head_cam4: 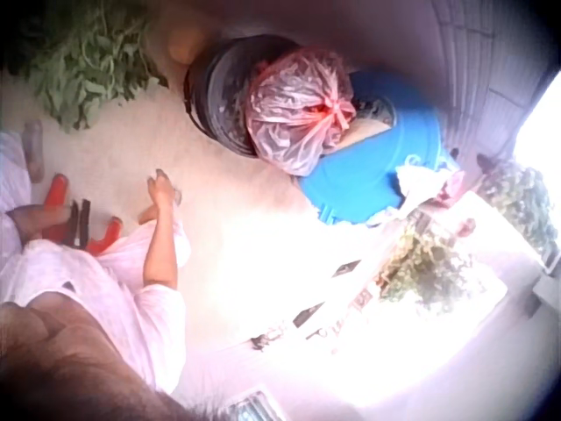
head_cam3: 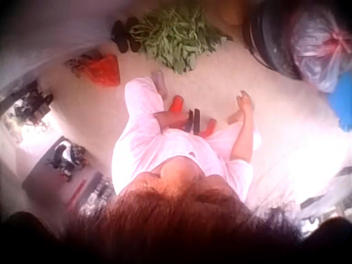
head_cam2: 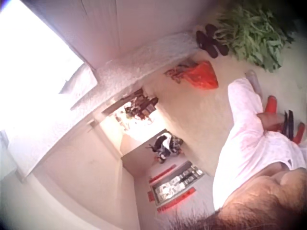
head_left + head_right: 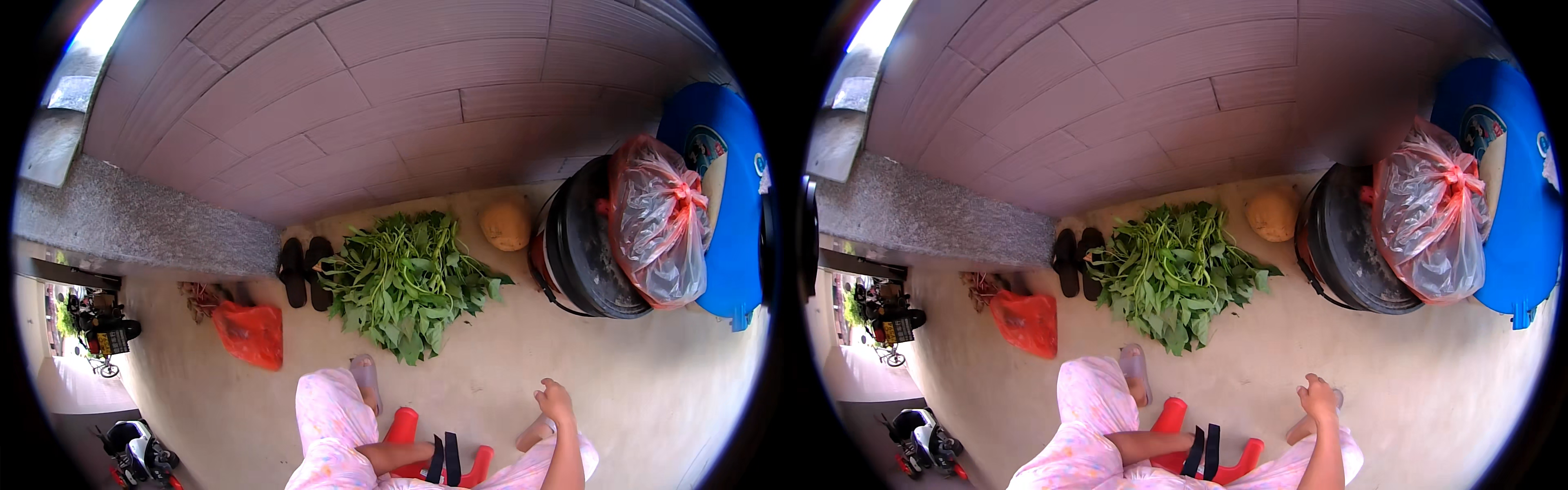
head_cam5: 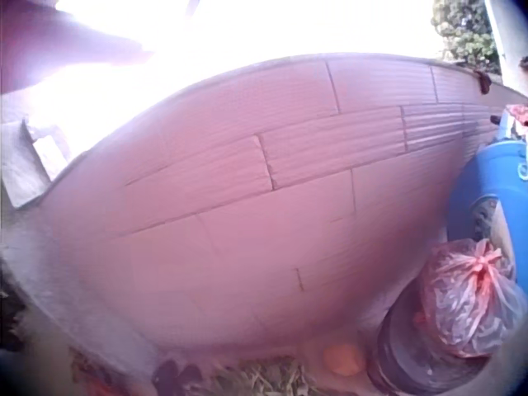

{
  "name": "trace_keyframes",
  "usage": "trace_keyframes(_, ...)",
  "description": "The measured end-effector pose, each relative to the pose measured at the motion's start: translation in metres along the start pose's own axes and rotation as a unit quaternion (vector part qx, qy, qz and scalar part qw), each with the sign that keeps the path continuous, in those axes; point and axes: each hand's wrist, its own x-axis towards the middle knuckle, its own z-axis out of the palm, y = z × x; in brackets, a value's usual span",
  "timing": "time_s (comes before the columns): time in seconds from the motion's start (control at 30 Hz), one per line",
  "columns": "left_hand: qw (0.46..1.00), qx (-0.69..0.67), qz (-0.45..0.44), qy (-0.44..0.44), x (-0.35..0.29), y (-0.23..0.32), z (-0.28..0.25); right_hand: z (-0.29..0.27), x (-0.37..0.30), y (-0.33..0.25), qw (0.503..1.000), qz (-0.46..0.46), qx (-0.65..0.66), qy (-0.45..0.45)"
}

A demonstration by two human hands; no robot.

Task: The person sits on the floor and picks up a bunch of green leafy vegetables from a pile on the ground, holding them with both hands and separating individual stalks.

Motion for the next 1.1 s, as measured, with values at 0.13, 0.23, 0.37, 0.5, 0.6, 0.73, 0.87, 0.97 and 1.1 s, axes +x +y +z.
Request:
trace_keyframes(0.13, 0.943, -0.025, -0.054, 0.326, -0.100, -0.015, -0.131, -0.004, 0.003, 0.009, 1.000, 0.017, 0.004, 0.016)
trace_keyframes(0.23, 0.616, -0.242, -0.090, 0.744, -0.168, -0.041, -0.206, -0.010, 0.006, -0.002, 0.999, -0.006, -0.006, 0.040)
trace_keyframes(0.37, 0.437, -0.248, -0.190, 0.844, -0.226, -0.089, -0.266, -0.013, 0.007, -0.017, 0.998, -0.028, -0.012, 0.062)
trace_keyframes(0.5, 0.480, -0.328, -0.336, 0.741, -0.211, -0.115, -0.289, -0.014, -0.004, -0.018, 0.998, -0.015, -0.034, 0.044)
trace_keyframes(0.6, 0.507, -0.312, -0.382, 0.707, -0.191, -0.118, -0.289, -0.018, -0.015, -0.017, 0.998, -0.009, -0.045, 0.033)
trace_keyframes(0.73, 0.526, -0.328, -0.367, 0.693, -0.194, -0.146, -0.279, -0.022, -0.032, -0.009, 0.998, -0.001, -0.033, 0.053)
trace_keyframes(0.87, 0.468, -0.535, -0.059, 0.701, -0.234, -0.156, -0.255, -0.023, -0.044, 0.001, 0.998, 0.016, -0.026, 0.054)
trace_keyframes(0.97, 0.430, -0.495, 0.020, 0.755, -0.259, -0.146, -0.234, -0.023, -0.045, -0.001, 0.998, -0.002, -0.011, 0.067)
trace_keyframes(1.1, 0.372, -0.504, 0.116, 0.771, -0.289, -0.134, -0.215, -0.021, -0.036, -0.001, 0.997, -0.035, -0.008, 0.069)
